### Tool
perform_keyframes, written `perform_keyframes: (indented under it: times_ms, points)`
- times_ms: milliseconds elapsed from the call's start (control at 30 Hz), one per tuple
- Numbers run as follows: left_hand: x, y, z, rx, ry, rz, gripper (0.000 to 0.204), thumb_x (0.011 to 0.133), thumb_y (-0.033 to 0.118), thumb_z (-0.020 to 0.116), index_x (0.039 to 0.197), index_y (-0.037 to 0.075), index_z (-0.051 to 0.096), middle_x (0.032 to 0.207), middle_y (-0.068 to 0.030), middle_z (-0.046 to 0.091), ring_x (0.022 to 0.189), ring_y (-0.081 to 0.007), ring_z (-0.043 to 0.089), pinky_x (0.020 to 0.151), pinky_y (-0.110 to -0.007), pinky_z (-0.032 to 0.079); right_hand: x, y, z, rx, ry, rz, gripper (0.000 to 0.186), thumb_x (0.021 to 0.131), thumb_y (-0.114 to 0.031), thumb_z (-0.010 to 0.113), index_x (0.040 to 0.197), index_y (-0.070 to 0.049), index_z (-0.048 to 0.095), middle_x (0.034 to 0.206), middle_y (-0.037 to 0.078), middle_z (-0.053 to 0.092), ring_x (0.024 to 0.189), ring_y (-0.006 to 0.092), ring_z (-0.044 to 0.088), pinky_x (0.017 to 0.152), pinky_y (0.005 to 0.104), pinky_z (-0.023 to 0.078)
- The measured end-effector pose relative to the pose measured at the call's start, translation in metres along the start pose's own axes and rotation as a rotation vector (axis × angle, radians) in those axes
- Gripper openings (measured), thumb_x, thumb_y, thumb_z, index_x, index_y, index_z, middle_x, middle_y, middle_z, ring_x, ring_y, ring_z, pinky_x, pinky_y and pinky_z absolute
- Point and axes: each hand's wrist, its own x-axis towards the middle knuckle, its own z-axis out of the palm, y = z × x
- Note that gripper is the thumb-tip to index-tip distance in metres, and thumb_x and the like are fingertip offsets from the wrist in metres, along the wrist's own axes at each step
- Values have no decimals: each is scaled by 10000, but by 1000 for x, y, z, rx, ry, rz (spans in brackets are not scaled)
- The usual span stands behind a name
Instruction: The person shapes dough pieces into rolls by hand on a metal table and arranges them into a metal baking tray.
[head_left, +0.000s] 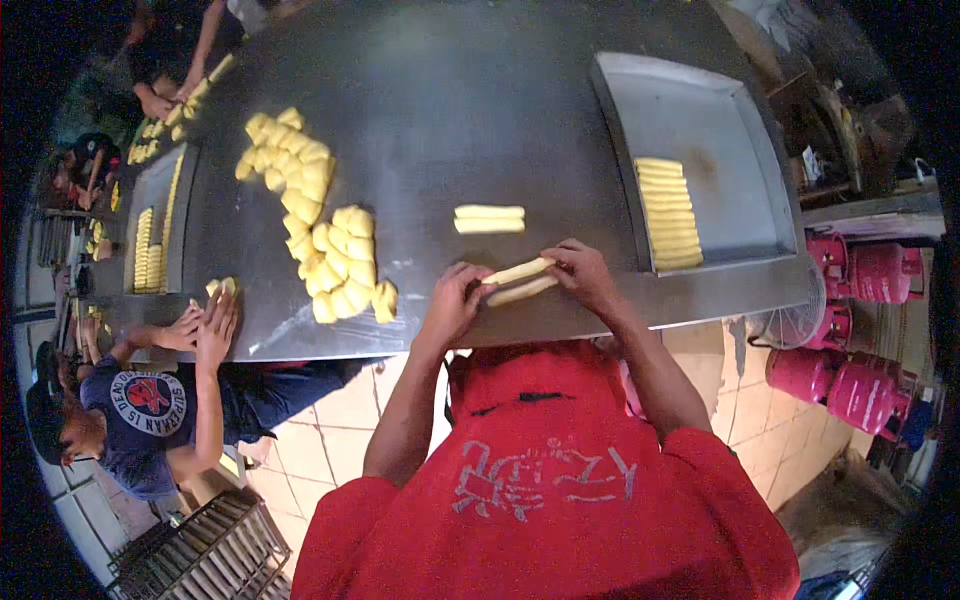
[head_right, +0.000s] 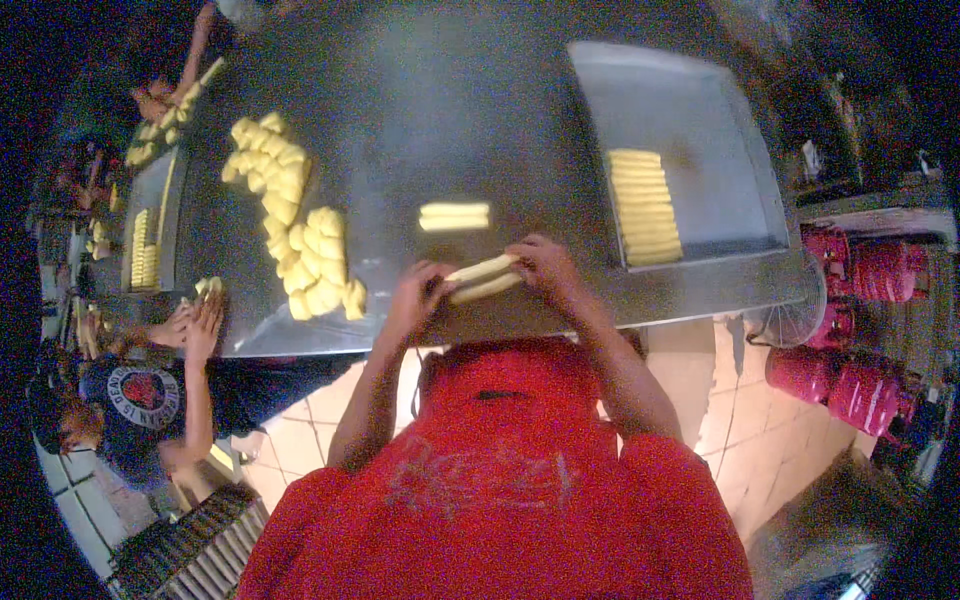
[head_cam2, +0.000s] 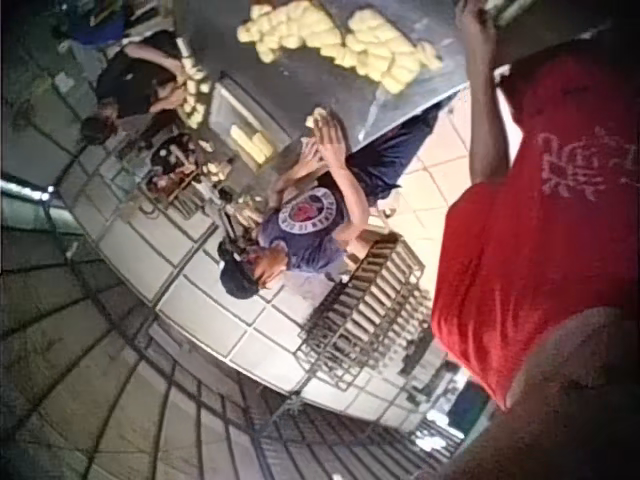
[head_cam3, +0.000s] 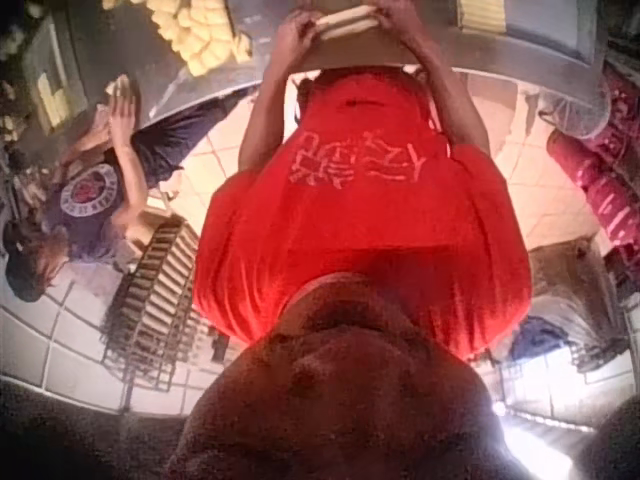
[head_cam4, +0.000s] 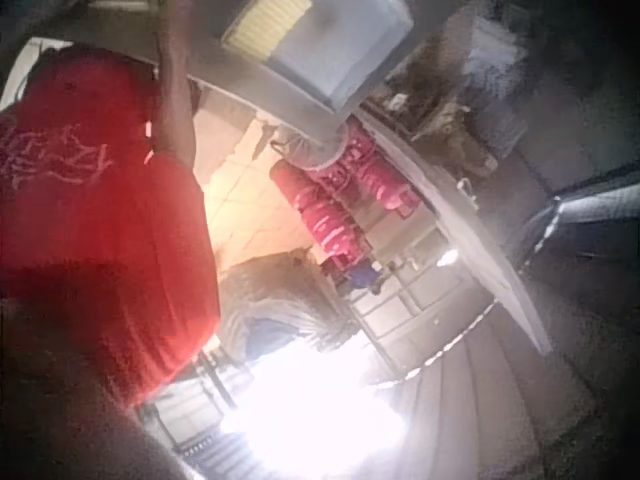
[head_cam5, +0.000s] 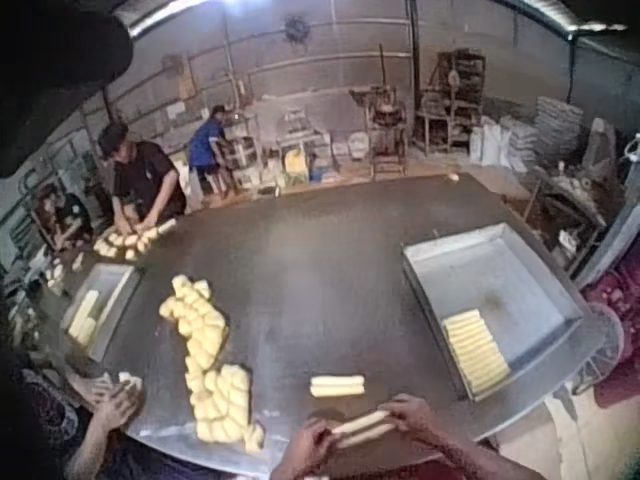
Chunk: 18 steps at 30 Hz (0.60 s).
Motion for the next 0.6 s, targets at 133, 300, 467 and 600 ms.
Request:
perform_keyframes:
  times_ms: [133,300,467,600]
  points:
    - [-18,-3,19,36,42,-32,198,817,112,677,1002,42,670,981,-132,650,954,-330,589,832,-399,465,-16,-2,6,32,41,46,278,792,-73,655,1069,-71,676,1040,142,645,948,340,624,839,396,508]
    - [-26,6,18,58,91,-41,205,807,106,688,1002,43,672,962,-119,649,938,-324,583,829,-394,462,-21,9,8,-32,9,-14,272,809,-86,648,1078,-91,684,1041,137,650,955,334,625,842,396,506]
    - [-28,7,19,80,112,-32,210,799,123,702,988,37,673,968,-133,641,928,-332,579,834,-401,463,-20,18,14,-162,40,-167,260,795,-88,643,1050,-69,693,1053,161,653,979,326,623,858,401,502]
    - [-19,27,8,118,-117,-253,341,755,215,759,1036,48,659,1017,-136,623,970,-344,561,838,-413,458,-13,-29,-4,-75,-284,252,302,811,-66,627,1111,-55,662,1022,177,638,1017,365,594,885,427,479]
